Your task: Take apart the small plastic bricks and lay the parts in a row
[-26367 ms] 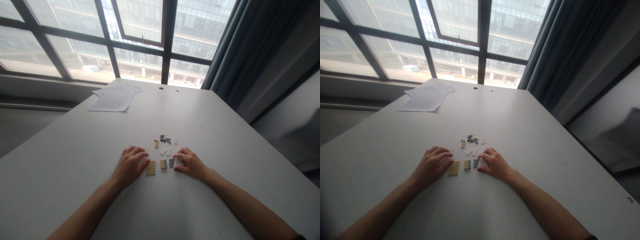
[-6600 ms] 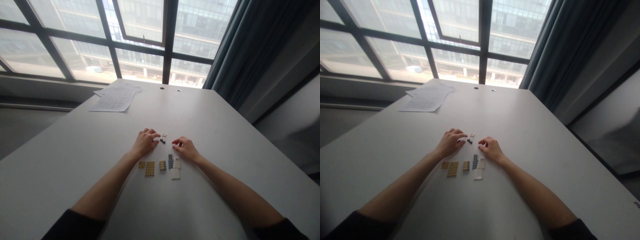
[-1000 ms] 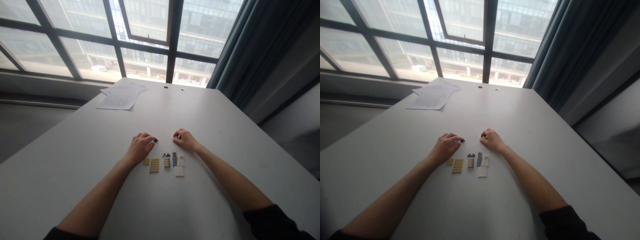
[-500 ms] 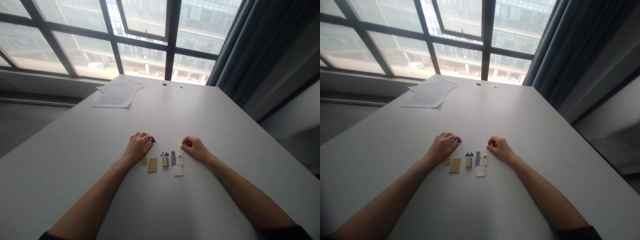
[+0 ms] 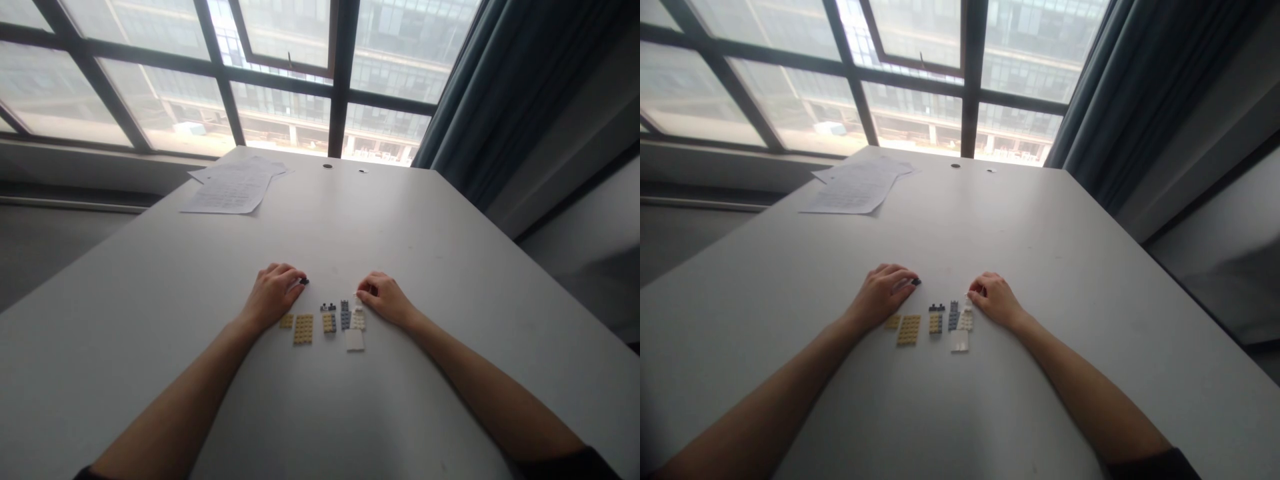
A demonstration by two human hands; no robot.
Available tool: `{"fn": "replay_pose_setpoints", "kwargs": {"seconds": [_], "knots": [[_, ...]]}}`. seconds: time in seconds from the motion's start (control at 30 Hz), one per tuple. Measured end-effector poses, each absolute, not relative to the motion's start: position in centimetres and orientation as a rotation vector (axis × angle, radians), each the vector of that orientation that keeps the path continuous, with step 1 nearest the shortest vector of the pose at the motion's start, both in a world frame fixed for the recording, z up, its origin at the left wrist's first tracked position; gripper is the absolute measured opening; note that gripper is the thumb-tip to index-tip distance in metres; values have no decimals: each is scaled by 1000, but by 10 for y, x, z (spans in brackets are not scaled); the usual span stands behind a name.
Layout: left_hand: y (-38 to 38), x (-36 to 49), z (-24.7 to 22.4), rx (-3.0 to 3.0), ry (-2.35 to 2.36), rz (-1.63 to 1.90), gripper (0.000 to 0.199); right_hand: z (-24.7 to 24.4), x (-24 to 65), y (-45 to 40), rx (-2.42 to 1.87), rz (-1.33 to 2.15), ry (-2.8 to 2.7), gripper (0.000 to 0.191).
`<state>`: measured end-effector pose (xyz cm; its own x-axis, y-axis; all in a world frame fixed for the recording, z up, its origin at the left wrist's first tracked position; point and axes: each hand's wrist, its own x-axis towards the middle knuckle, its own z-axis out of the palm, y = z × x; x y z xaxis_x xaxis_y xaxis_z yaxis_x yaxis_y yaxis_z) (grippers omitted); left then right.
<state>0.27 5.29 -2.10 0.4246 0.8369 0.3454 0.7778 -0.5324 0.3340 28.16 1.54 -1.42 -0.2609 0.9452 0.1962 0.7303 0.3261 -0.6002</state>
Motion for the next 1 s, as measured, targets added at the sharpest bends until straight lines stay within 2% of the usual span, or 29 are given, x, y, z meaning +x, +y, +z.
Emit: {"fn": "replay_pose_setpoints", "kwargs": {"seconds": [0.27, 0.43, 0.8, 1.0], "knots": [[55, 4, -22, 2523, 1562, 699, 28, -19, 282, 13, -1437, 512, -2004, 8], [57, 7, -21, 2512, 1618, 686, 23, -22, 282, 14, -1420, 519, -1942, 9], [66, 26, -13, 2692, 1211, 572, 19, -20, 282, 13, -1412, 520, -1898, 9], [57, 38, -10, 2665, 1285, 657, 19, -22, 283, 14, -1416, 513, -1901, 9]]}}
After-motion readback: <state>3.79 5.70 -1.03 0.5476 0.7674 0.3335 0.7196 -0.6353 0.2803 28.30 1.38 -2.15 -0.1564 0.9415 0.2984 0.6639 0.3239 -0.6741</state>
